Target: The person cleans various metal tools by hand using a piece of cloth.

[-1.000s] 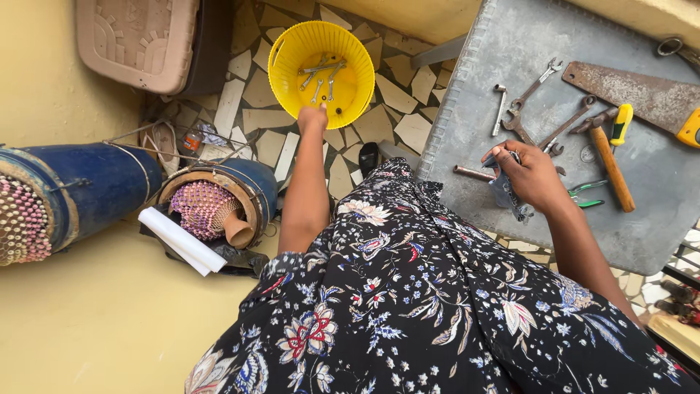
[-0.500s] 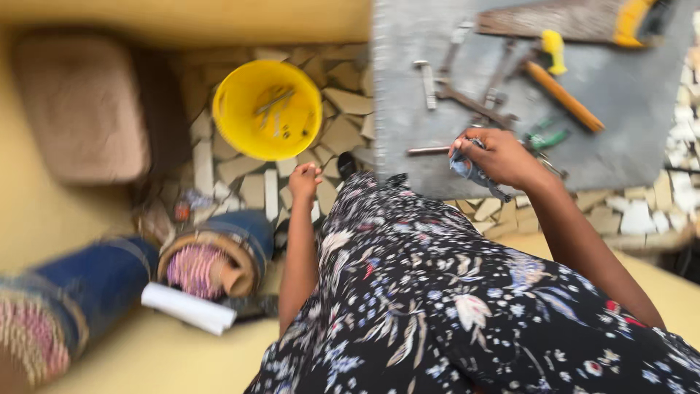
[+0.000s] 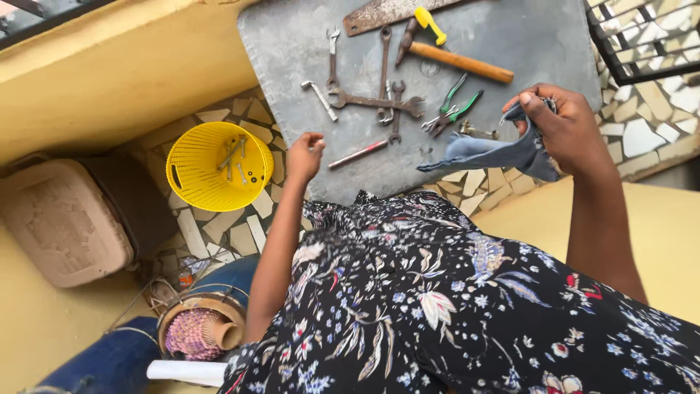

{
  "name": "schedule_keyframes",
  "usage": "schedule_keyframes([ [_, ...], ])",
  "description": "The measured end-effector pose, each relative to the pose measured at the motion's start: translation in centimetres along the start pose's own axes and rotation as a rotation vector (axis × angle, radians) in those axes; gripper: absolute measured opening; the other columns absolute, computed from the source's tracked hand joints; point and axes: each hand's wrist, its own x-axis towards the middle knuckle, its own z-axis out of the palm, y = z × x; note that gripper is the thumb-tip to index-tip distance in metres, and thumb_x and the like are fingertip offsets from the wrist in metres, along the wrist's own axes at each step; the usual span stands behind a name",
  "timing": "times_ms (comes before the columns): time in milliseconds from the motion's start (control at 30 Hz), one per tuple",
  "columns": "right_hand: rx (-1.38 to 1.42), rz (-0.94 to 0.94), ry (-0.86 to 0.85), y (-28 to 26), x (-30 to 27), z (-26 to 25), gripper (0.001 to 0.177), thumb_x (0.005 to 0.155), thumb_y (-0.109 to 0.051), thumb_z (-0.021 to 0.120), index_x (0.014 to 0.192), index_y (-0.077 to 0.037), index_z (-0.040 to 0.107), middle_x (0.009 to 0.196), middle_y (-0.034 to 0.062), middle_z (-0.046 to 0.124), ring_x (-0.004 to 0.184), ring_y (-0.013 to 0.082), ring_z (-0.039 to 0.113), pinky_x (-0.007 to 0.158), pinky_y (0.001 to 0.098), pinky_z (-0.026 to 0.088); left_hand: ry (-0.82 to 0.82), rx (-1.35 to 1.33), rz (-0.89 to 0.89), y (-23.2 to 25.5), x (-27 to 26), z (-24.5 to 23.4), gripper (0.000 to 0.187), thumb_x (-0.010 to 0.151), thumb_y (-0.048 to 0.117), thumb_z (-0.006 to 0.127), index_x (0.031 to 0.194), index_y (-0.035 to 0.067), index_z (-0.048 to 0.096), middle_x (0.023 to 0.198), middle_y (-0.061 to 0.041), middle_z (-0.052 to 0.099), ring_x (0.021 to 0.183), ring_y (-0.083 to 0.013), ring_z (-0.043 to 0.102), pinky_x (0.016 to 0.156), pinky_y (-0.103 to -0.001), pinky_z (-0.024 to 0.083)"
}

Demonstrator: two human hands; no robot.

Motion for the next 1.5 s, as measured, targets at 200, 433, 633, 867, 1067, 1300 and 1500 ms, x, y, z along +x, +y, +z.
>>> schedule_keyframes([
  [200,-0.028,-0.087,-0.017,2.7,1.4,-4.6,0.034,0.114,-0.031,0.054,0.107,-0.002,0.07,0.082,-0.0006,0.062,0.076,0.0046,0.055,0.068,0.0202,0.043,-0.018,-0.248,-0.118,3.2,0.6,9.1,0.024,0.094,0.014,0.063,0.115,0.005,0.07,0.099,-0.009,0.078,0.082,-0.0185,0.073,0.077,-0.033,0.057],
  [433,0.123,-0.122,0.086,5.6,2.2,-10.1,0.033,0.115,-0.029,0.054,0.109,0.0,0.068,0.086,0.0007,0.062,0.077,0.0057,0.056,0.07,0.0202,0.046,-0.174,-0.21,-0.139,6.4,0.6,16.2,0.025,0.093,0.008,0.058,0.115,0.004,0.069,0.099,-0.009,0.079,0.087,-0.0199,0.074,0.078,-0.032,0.057],
  [633,0.268,-0.112,0.102,7.8,1.9,-12.7,0.033,0.117,-0.031,0.054,0.112,0.0,0.065,0.089,0.0011,0.062,0.081,0.0059,0.057,0.073,0.0199,0.046,-0.11,0.145,0.033,10.1,2.0,17.3,0.02,0.088,0.012,0.065,0.103,0.007,0.077,0.097,-0.017,0.076,0.09,-0.0315,0.072,0.078,-0.042,0.054],
  [867,0.281,-0.028,0.1,9.0,0.7,-13.9,0.032,0.117,-0.03,0.055,0.114,0.0,0.065,0.088,0.0017,0.062,0.079,0.0058,0.058,0.071,0.02,0.048,-0.143,0.74,0.2,12.4,3.8,19.4,0.011,0.091,0.005,0.058,0.096,0.007,0.068,0.093,-0.016,0.074,0.082,-0.0345,0.074,0.069,-0.046,0.058],
  [1067,0.225,0.018,0.1,9.7,-0.8,-15.2,0.033,0.117,-0.03,0.055,0.116,0.001,0.066,0.086,0.0021,0.062,0.076,0.0058,0.058,0.07,0.0201,0.05,-0.155,0.821,0.189,13.6,3.8,21.3,0.011,0.091,0.006,0.059,0.1,0.009,0.065,0.098,-0.012,0.07,0.079,-0.0319,0.075,0.062,-0.044,0.059],
  [1300,0.248,0.039,0.121,10.8,-1.8,-14.9,0.031,0.116,-0.029,0.055,0.115,0.001,0.066,0.086,0.002,0.062,0.075,0.0059,0.058,0.069,0.0199,0.049,-0.064,0.874,0.165,13.3,2.7,22.6,0.013,0.09,0.008,0.063,0.103,0.008,0.064,0.109,-0.008,0.06,0.088,-0.0264,0.071,0.065,-0.04,0.061],
  [1500,0.175,0.06,0.09,10.2,-1.3,-14.4,0.033,0.115,-0.031,0.054,0.112,-0.001,0.067,0.085,0.0004,0.062,0.076,0.0038,0.057,0.069,0.0183,0.048,-0.05,0.935,0.132,13.0,2.1,24.0,0.015,0.09,0.012,0.064,0.105,0.01,0.066,0.111,-0.006,0.058,0.096,-0.0233,0.068,0.07,-0.04,0.061],
])
